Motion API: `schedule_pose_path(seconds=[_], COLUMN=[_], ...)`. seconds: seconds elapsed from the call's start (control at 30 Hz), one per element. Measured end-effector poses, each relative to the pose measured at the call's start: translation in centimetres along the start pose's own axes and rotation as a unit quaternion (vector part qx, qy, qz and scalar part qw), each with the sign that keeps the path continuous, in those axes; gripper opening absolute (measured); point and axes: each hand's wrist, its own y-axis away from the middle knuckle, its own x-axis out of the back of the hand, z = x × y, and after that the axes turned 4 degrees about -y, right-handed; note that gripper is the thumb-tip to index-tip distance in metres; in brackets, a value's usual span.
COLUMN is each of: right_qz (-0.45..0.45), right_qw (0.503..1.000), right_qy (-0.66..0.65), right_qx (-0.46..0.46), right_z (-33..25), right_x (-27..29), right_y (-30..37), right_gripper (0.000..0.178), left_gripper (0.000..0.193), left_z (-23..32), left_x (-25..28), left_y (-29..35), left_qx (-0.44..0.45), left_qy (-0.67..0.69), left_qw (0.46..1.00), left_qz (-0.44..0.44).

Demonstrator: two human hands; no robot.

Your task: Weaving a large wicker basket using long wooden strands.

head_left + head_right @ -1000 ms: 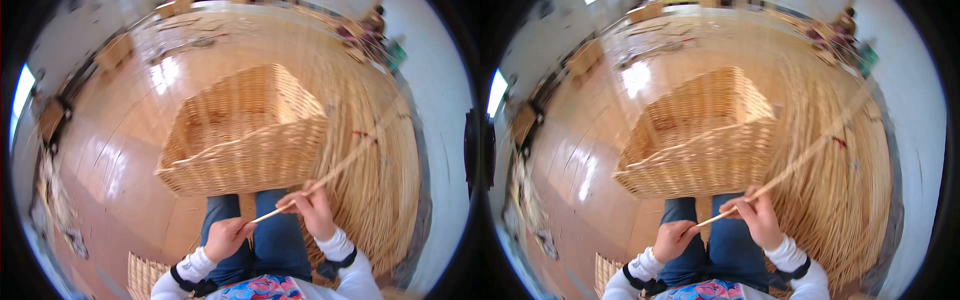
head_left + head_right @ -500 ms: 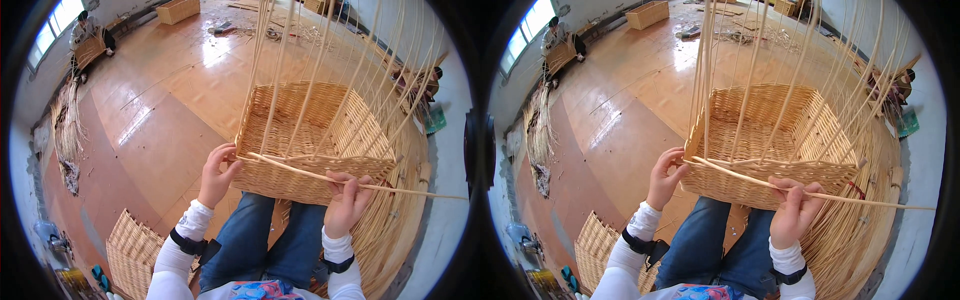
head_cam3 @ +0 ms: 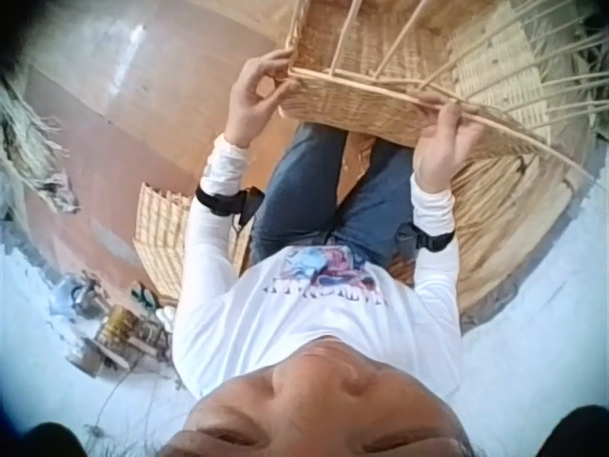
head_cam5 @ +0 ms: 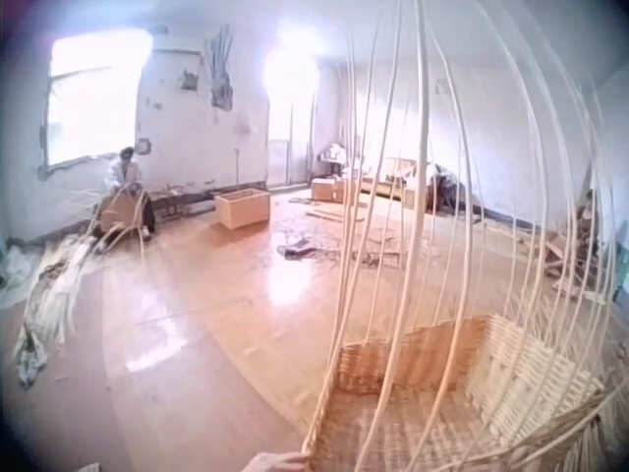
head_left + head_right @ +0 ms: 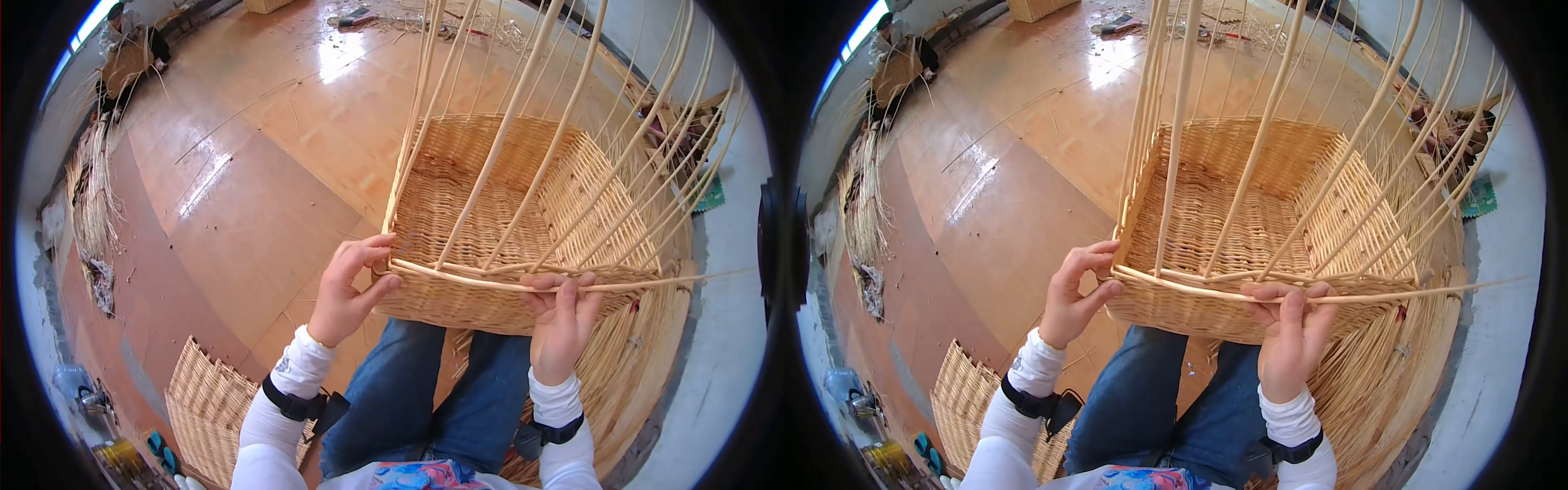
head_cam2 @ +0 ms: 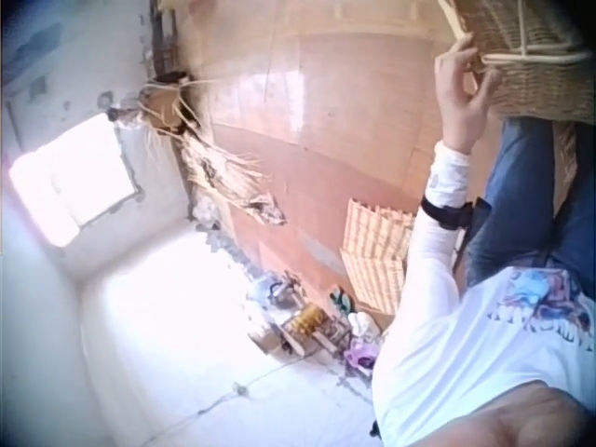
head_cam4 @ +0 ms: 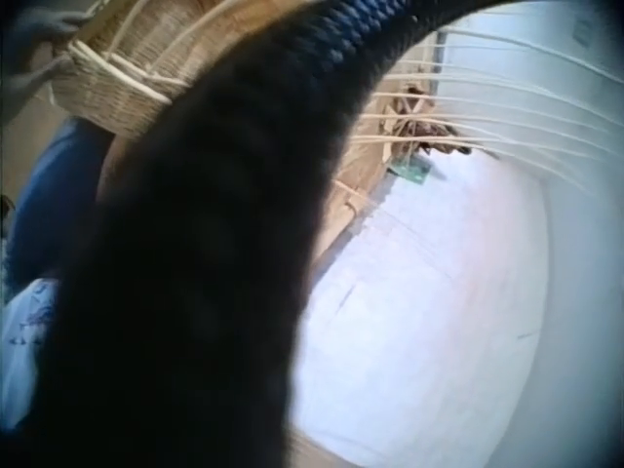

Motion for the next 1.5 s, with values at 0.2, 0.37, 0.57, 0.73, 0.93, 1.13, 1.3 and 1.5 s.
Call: schedule_pose_path(seconds=[0.2,0.37,0.57,0.73,0.93,1.13,1.3,1.5], right_qz=[-0.062,-0.053,-0.042,-0.083,0.03,0.065,0.003,-0.067], right_qw=[0.997,0.997,0.995,0.979,0.965,0.965,0.962,0.959], right_qy=[0.04,0.054,0.066,0.136,0.158,0.15,0.183,0.192], right_qx=[-0.014,0.028,0.061,0.123,0.205,0.206,0.201,0.195], right_z=[-0.2,-0.3,-0.3,-2.6,-4.2,-2.2,-2.7,-3.0], right_x=[-0.6,-0.5,-0.5,-1.7,-0.7,-0.4,-1.9,-3.7], right_y=[-0.8,-0.2,0.6,0.8,0.7,0.6,0.3,-0.3], right_gripper=[0.018,0.016,0.015,0.016,0.025,0.021,0.017,0.018], left_gripper=[0.034,0.036,0.036,0.034,0.034,0.033,0.033,0.047], left_z=[-0.4,-0.3,-0.3,-0.8,-1.3,-1.8,-2.1,-2.7], left_x=[0.5,0.3,0.9,1.4,1.3,0.6,1.4,0.9], left_y=[-0.6,-0.4,-0.4,-0.9,-1.4,-1.6,-1.8,-1.7], left_qx=[-0.028,-0.072,-0.024,-0.071,-0.136,-0.14,-0.145,-0.044], left_qy=[-0.035,-0.063,0.0,-0.022,-0.116,-0.03,-0.077,0.084], left_qw=[0.999,0.995,0.999,0.995,0.984,0.989,0.985,0.995], left_qz=[-0.03,-0.012,-0.031,-0.073,-0.025,-0.024,-0.052,-0.035])
